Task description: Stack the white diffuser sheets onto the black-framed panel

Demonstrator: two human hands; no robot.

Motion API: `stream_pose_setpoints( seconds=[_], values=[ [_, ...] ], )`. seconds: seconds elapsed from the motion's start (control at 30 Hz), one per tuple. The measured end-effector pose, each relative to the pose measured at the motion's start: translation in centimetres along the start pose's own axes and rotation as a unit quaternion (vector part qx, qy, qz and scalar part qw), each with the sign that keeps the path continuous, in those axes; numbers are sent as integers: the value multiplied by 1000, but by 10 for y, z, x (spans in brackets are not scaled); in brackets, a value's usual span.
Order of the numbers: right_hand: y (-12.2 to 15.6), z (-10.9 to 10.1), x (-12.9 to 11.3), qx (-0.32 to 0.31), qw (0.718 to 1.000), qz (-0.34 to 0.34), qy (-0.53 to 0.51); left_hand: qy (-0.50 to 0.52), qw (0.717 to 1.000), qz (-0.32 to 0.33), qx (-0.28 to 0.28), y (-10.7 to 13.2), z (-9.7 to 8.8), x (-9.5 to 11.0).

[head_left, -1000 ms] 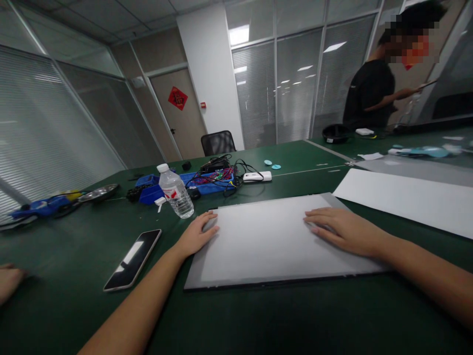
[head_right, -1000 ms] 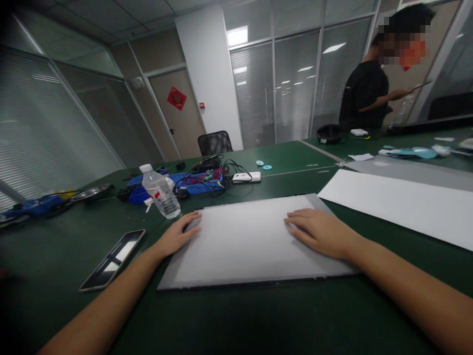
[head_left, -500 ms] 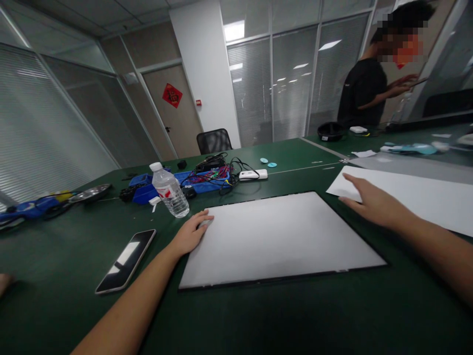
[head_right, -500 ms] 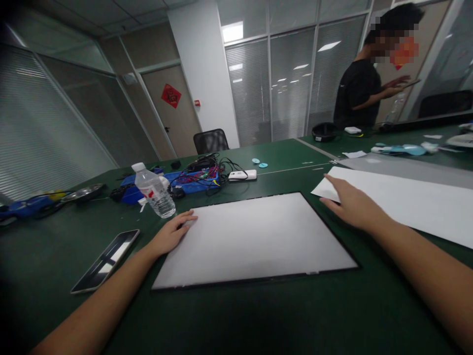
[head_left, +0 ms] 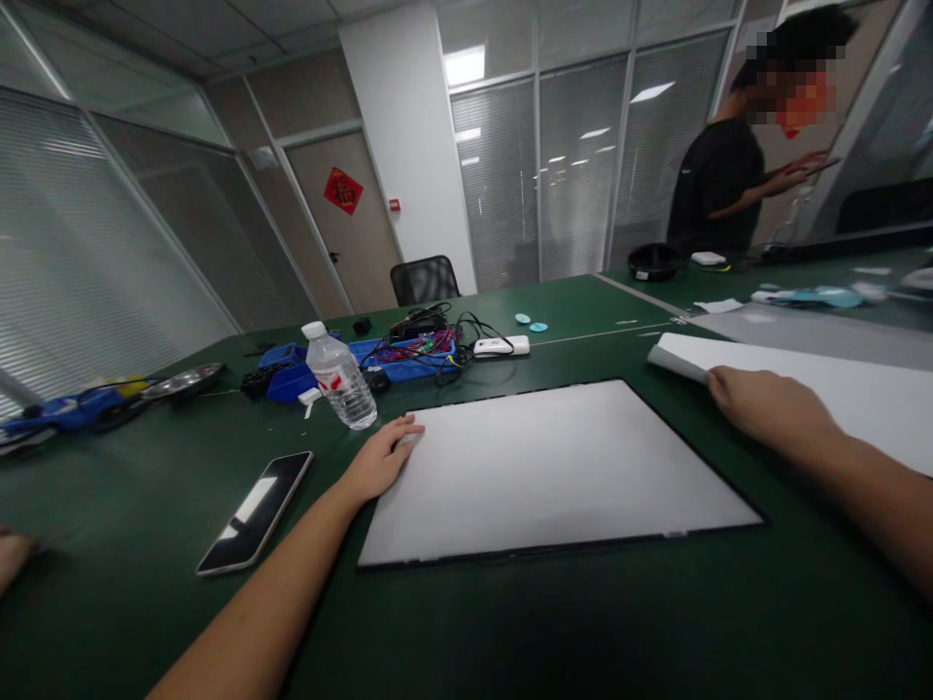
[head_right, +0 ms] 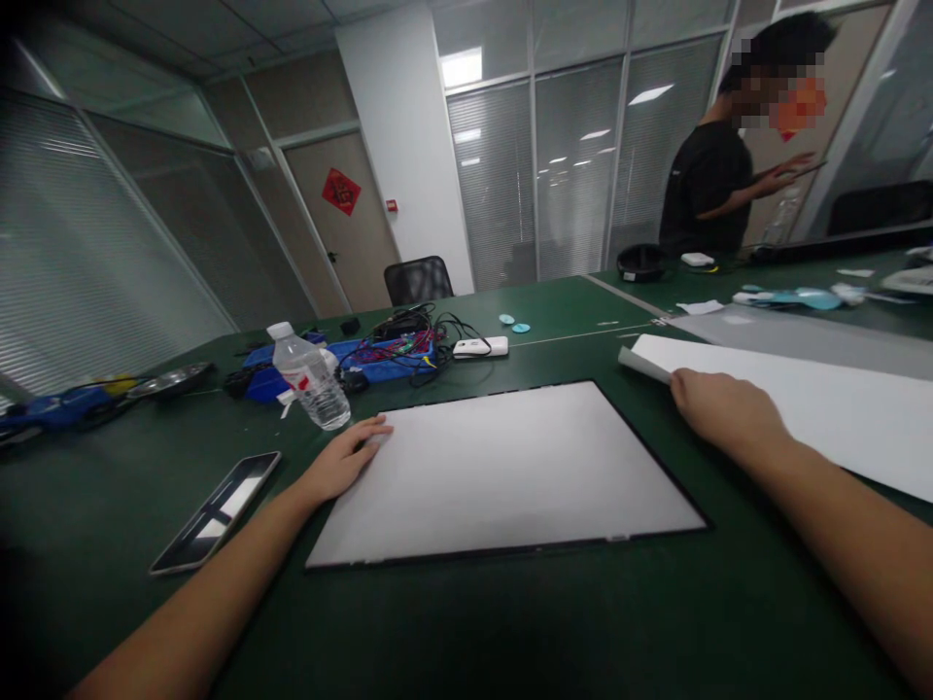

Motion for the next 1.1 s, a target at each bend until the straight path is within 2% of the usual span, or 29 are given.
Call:
stream_pose_setpoints(
  seconds=[0.07, 0.17, 0.23, 0.27, 0.33, 0.37, 0.4, 0.5, 0.57, 0.63, 0.7, 0.73, 0.83, 0.97, 1.1],
  values=[
    [12, -21, -26, 39, 998, -41, -5, -8, 1000, 0, 0, 0, 0, 0],
    [36, -40, -80, 58, 983, -158, -67, -19, 1000, -1, -5, -1, 2, 1],
    [53, -39, -116, 3, 959, -236, -160, -24, 1000, -1, -8, -1, 3, 0],
    [60, -37, -130, -33, 938, -266, -222, -25, 1000, -1, -9, -1, 3, 0],
    [66, -36, -145, -72, 891, -294, -339, -28, 1000, 1, -9, -1, 3, 0],
    [62, -36, -142, -65, 879, -288, -375, -29, 1000, 2, -8, -1, 3, 0],
    [55, -35, -132, -41, 881, -268, -388, -30, 1000, 3, -7, -1, 3, 0],
    [23, -19, -73, 41, 942, -167, -288, -29, 1000, 7, -3, -2, 3, -1],
    [6, 3, -33, 29, 974, -115, -191, -30, 1000, 9, 0, -3, 2, -1],
    [-5, 23, -5, -10, 986, -89, -143, -31, 999, 10, 3, -3, 2, 0],
    [-8, 34, 5, -35, 987, -84, -129, -31, 999, 11, 2, -2, 2, 0],
    [-7, 36, 2, -40, 987, -92, -123, -31, 999, 12, 1, -2, 2, 0],
    [4, 31, -34, -41, 984, -147, -89, -30, 999, 11, 0, -2, 2, 1],
    [32, 6, -101, 5, 970, -232, -66, -23, 1000, 13, 3, -2, 2, 2],
    [63, -16, -149, 24, 954, -294, -58, -16, 1000, 6, 9, -2, 2, -1]
  ],
)
Point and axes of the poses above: each hand's wrist, its own y-axis away from the middle knuckle, its own z-axis out of the palm, x = y × z, the point moved 10 cm from there along -y, towards the middle knuckle, and after that the axes turned 1 degree about -z, right-handed, at the moved point
